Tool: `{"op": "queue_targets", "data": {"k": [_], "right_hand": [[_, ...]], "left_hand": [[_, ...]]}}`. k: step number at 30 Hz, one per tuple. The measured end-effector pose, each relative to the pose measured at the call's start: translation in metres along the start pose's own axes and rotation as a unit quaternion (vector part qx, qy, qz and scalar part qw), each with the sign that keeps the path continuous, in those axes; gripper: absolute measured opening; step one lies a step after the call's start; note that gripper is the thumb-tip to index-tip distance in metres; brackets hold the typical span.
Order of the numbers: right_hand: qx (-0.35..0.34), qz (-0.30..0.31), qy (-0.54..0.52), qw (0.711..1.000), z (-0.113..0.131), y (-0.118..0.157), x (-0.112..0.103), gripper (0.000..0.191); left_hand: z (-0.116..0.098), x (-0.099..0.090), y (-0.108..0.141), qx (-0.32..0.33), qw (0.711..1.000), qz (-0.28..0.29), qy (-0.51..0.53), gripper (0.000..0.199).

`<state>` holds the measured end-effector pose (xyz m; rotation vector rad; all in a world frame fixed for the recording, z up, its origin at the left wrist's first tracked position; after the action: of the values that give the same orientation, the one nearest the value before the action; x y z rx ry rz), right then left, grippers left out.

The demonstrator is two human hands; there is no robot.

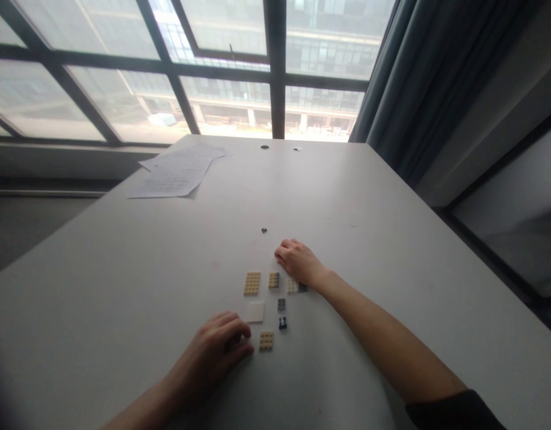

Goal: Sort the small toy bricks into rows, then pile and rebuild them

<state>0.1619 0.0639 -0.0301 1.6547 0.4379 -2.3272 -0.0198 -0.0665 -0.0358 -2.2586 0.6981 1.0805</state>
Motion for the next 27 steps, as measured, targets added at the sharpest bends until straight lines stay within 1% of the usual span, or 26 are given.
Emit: {"op": "queue_targets", "data": {"k": [4, 9, 14, 19, 27], "right_hand": [[0.006, -0.002, -0.005, 1.0, -0.003, -0.001, 0.002, 0.015], [0.053, -0.021, -0.029, 0.998, -0.01, -0.011, 0.002, 0.021], [0.08, -0.032, -0.055, 0.995, -0.012, -0.017, 0.001, 0.021], [0.068, -0.037, -0.078, 0.994, -0.009, -0.004, -0.005, 0.017], [0.049, -0.036, -0.112, 0.992, -0.013, 0.011, -0.01, 0.016]], "left_hand": [[-0.001, -0.001, -0.001, 0.006, 1.0, -0.005, 0.006, 0.009], [0.001, 0.001, 0.001, 0.0, 1.0, -0.009, 0.005, 0.009], [0.0, 0.001, 0.002, 0.002, 1.0, -0.011, 0.004, 0.009], [-0.001, 0.0, 0.002, 0.019, 1.0, -0.01, 0.003, 0.006], [0.001, 0.004, 0.002, 0.016, 1.0, 0.005, 0.011, 0.006]]}}
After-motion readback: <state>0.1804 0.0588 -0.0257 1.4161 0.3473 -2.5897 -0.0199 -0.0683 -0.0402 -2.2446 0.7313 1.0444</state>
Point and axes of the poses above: each hand's wrist, its own y-axis away from the middle knuckle, its own x-axis out of the palm, z = x × y, the point moved 4 cm from there along -y, towards the middle knuckle, and after that the axes turned 15 degrees about x, right-handed, at the moved point
